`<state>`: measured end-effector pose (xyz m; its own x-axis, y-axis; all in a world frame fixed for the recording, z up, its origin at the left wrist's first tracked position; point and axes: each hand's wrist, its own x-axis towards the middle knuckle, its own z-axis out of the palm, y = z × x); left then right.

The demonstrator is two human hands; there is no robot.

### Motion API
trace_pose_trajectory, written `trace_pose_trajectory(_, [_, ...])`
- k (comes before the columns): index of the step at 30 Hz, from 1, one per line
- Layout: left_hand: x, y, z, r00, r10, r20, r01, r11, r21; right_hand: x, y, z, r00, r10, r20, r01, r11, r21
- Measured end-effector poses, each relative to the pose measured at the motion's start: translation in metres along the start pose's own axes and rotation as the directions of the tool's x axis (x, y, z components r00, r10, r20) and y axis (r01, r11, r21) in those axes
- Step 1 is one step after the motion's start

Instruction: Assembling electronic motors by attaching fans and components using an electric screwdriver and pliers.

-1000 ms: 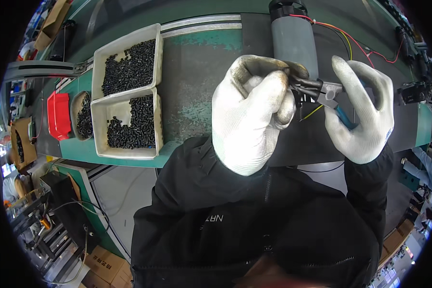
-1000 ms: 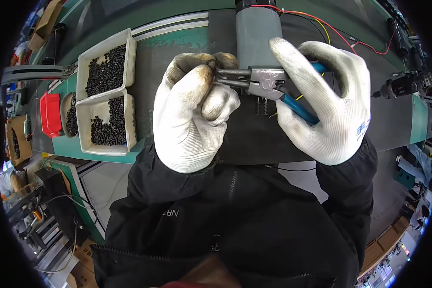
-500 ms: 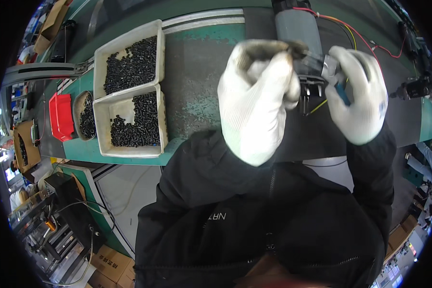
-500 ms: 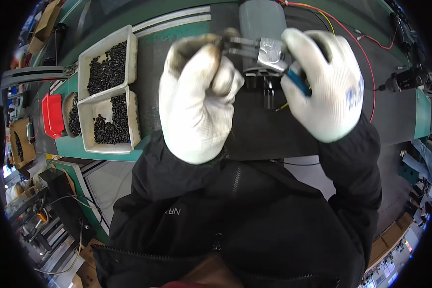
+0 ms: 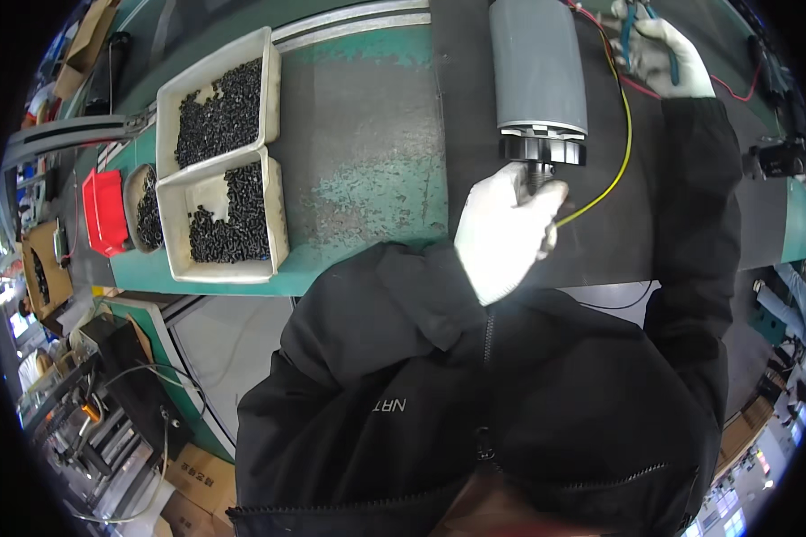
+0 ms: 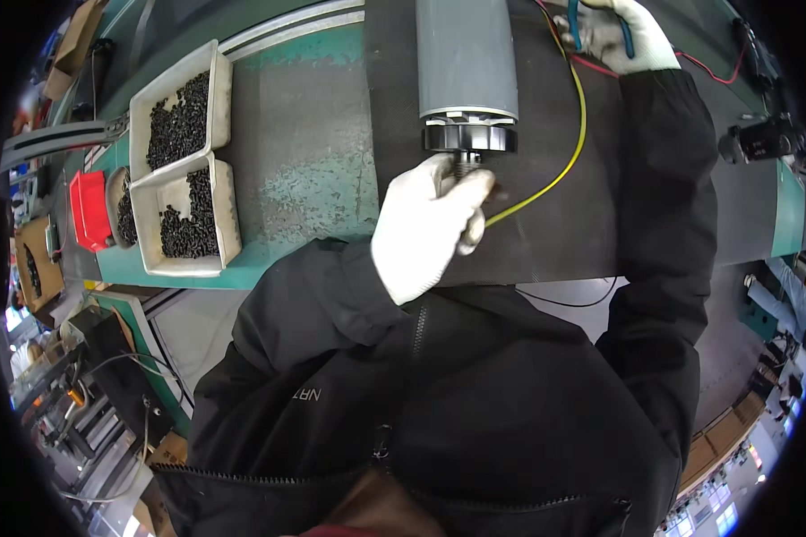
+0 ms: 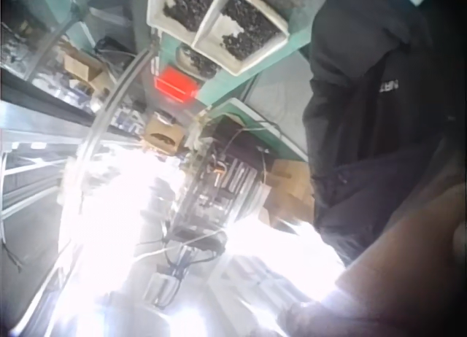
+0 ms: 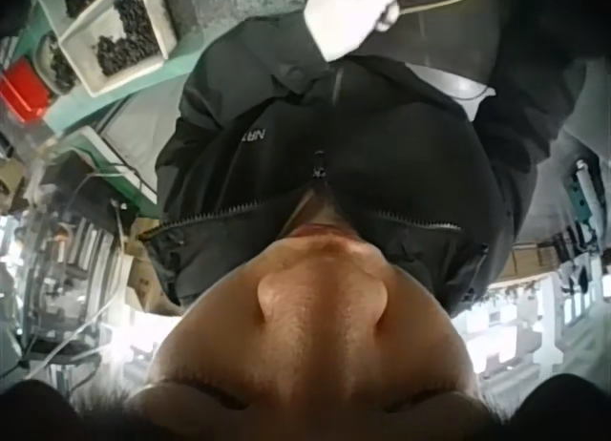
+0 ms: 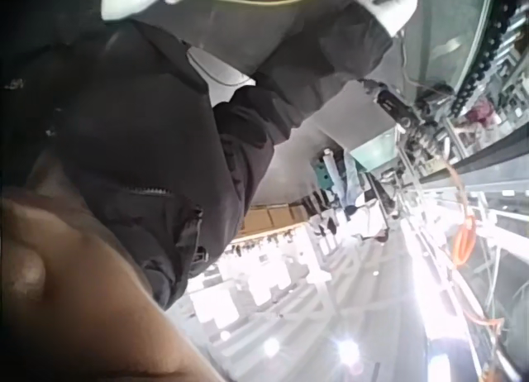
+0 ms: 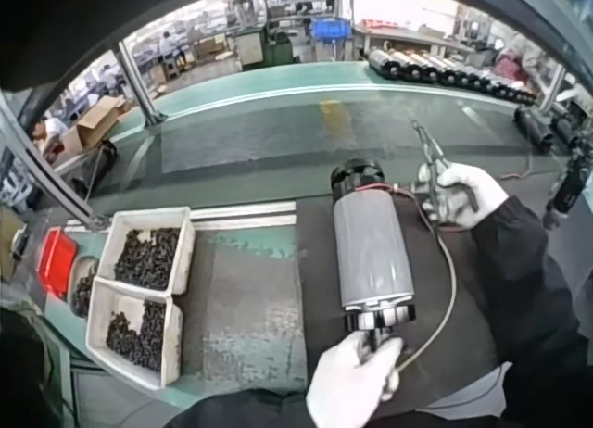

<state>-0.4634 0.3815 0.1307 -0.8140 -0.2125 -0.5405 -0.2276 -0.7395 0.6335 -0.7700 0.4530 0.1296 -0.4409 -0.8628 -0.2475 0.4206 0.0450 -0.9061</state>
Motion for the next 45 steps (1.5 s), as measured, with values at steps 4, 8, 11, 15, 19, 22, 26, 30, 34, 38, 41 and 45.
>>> trace_pose_trajectory(4, [-0.009,0.003,-0.005,0.867,0.497,-0.022,-0.259,0.489,0.833,-0.007,0.019,-0.012,0.965,0.072,0.253,-0.092,0.994,0.066])
trace_pose_trajectory(8, [0.0,0.053,-0.011,0.667,0.735,0.126,-0.313,0.122,0.942,-0.008,0.025,0.008,0.969,0.037,0.245,-0.077,0.985,0.156])
trace_pose_trajectory(11, [0.055,0.099,-0.006,0.259,0.906,0.335,-0.341,-0.238,0.909,0.004,0.018,0.014,0.926,0.05,0.373,-0.115,0.982,0.152])
trace_pose_trajectory(15, [0.134,0.136,0.009,0.673,0.74,0.003,-0.188,0.167,0.968,-0.003,0.022,0.006,0.941,0.036,0.336,-0.16,0.923,0.35])
trace_pose_trajectory(19, [0.143,0.131,0.004,0.695,0.719,-0.006,-0.271,0.27,0.924,-0.016,0.022,0.022,0.956,-0.04,0.29,-0.059,0.944,0.326])
trace_pose_trajectory(22, [0.113,0.135,0.015,0.699,0.707,0.111,-0.329,0.18,0.927,-0.043,-0.006,0.043,0.946,-0.114,0.304,0.084,0.991,0.108])
trace_pose_trajectory(26, [-0.003,0.132,0.059,0.656,0.735,0.17,-0.595,0.366,0.715,-0.132,-0.053,0.093,0.853,-0.264,0.451,0.45,0.809,-0.378])
trace_pose_trajectory(30, [-0.025,0.111,0.032,0.338,0.78,0.527,-0.825,-0.024,0.564,-0.185,-0.106,0.153,0.854,-0.17,0.492,0.521,0.268,-0.811])
trace_pose_trajectory(34, [-0.028,0.103,0.015,0.157,0.749,0.644,-0.901,-0.158,0.404,-0.175,-0.108,0.162,0.831,-0.447,0.332,0.364,-0.014,-0.931])
trace_pose_trajectory(38, [-0.024,0.094,0.013,0.155,0.771,0.618,-0.971,0.003,0.239,-0.179,-0.12,0.171,0.865,-0.337,0.372,0.356,-0.11,-0.928])
trace_pose_trajectory(41, [-0.019,0.094,0.012,-0.003,0.817,0.577,-0.989,-0.089,0.121,-0.178,-0.126,0.189,0.88,-0.27,0.391,0.33,-0.244,-0.912])
trace_pose_trajectory(45, [-0.034,0.104,0.018,0.031,0.728,0.685,-0.969,-0.146,0.199,-0.19,-0.129,0.202,0.928,-0.179,0.327,0.243,-0.375,-0.894])
